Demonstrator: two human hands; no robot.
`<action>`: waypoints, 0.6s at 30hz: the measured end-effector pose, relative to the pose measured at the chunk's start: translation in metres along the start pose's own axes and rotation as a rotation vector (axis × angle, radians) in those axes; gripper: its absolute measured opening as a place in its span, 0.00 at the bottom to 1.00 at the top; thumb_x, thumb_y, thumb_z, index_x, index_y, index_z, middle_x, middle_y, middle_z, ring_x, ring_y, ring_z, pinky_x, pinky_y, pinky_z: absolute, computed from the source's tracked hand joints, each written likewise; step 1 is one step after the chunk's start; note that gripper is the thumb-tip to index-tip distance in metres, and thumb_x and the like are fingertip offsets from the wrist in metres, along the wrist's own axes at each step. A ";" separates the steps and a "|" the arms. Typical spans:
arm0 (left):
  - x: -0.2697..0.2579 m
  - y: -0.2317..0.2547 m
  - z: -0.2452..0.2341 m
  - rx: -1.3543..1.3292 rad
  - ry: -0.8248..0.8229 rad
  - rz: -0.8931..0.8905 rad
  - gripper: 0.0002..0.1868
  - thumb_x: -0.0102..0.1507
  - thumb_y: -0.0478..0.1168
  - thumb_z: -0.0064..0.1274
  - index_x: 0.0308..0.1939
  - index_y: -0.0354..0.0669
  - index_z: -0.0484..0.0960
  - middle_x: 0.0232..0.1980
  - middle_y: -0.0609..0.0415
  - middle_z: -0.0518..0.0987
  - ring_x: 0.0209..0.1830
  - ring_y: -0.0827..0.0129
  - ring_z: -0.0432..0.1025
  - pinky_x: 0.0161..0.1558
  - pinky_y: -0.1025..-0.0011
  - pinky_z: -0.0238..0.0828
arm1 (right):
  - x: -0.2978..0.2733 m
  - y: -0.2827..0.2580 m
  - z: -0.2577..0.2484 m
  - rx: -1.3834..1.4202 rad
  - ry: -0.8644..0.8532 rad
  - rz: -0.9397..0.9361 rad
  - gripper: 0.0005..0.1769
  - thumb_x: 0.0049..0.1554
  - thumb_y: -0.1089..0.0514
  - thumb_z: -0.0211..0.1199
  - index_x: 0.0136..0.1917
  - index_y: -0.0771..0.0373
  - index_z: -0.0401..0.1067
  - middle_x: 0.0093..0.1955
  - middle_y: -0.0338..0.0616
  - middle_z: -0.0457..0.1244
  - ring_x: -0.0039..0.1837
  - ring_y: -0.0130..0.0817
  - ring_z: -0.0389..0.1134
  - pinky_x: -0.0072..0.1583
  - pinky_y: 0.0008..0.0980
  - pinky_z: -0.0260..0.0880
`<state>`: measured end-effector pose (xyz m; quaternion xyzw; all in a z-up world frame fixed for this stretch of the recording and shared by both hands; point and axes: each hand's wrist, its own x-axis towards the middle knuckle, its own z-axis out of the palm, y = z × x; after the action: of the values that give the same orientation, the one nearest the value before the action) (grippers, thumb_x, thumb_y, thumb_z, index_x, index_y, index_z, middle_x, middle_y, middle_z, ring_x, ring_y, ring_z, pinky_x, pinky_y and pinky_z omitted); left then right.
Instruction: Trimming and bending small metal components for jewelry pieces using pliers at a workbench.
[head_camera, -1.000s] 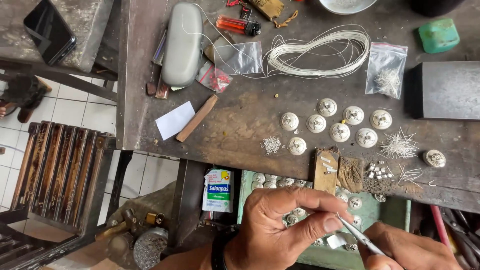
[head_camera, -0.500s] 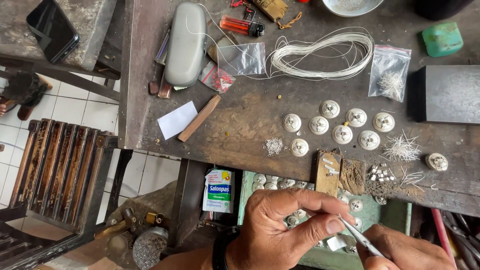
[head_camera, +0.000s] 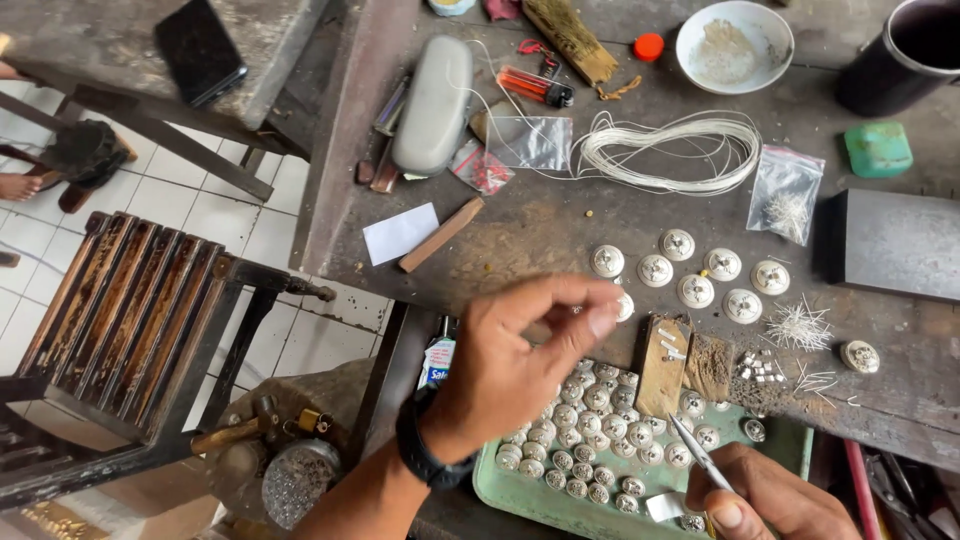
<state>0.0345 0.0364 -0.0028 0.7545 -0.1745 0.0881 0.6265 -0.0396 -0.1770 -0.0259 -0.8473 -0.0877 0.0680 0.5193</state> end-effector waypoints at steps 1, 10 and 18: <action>0.001 -0.008 -0.004 0.139 0.009 0.053 0.07 0.60 0.37 0.45 0.39 0.38 0.74 0.37 0.50 0.78 0.18 0.81 0.60 0.17 0.85 0.55 | 0.000 -0.003 0.002 -0.025 0.026 -0.038 0.25 0.49 0.41 0.47 0.23 0.58 0.70 0.25 0.31 0.62 0.27 0.20 0.60 0.33 0.18 0.56; 0.004 -0.019 -0.019 0.522 -0.091 -0.010 0.10 0.55 0.33 0.46 0.39 0.41 0.80 0.32 0.55 0.74 0.30 0.67 0.70 0.35 0.72 0.67 | -0.009 0.011 0.001 -0.017 -0.040 -0.097 0.18 0.51 0.47 0.50 0.27 0.59 0.67 0.26 0.32 0.58 0.30 0.22 0.58 0.35 0.21 0.56; 0.004 -0.008 -0.015 0.483 -0.047 0.022 0.10 0.55 0.30 0.44 0.37 0.40 0.79 0.33 0.54 0.75 0.29 0.68 0.71 0.31 0.73 0.67 | -0.007 -0.002 -0.006 -0.055 -0.125 -0.200 0.17 0.54 0.50 0.46 0.28 0.60 0.60 0.27 0.34 0.51 0.29 0.25 0.52 0.34 0.24 0.53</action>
<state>0.0426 0.0516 -0.0058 0.8824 -0.1712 0.1168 0.4225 -0.0456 -0.1830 -0.0211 -0.8424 -0.2057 0.0662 0.4937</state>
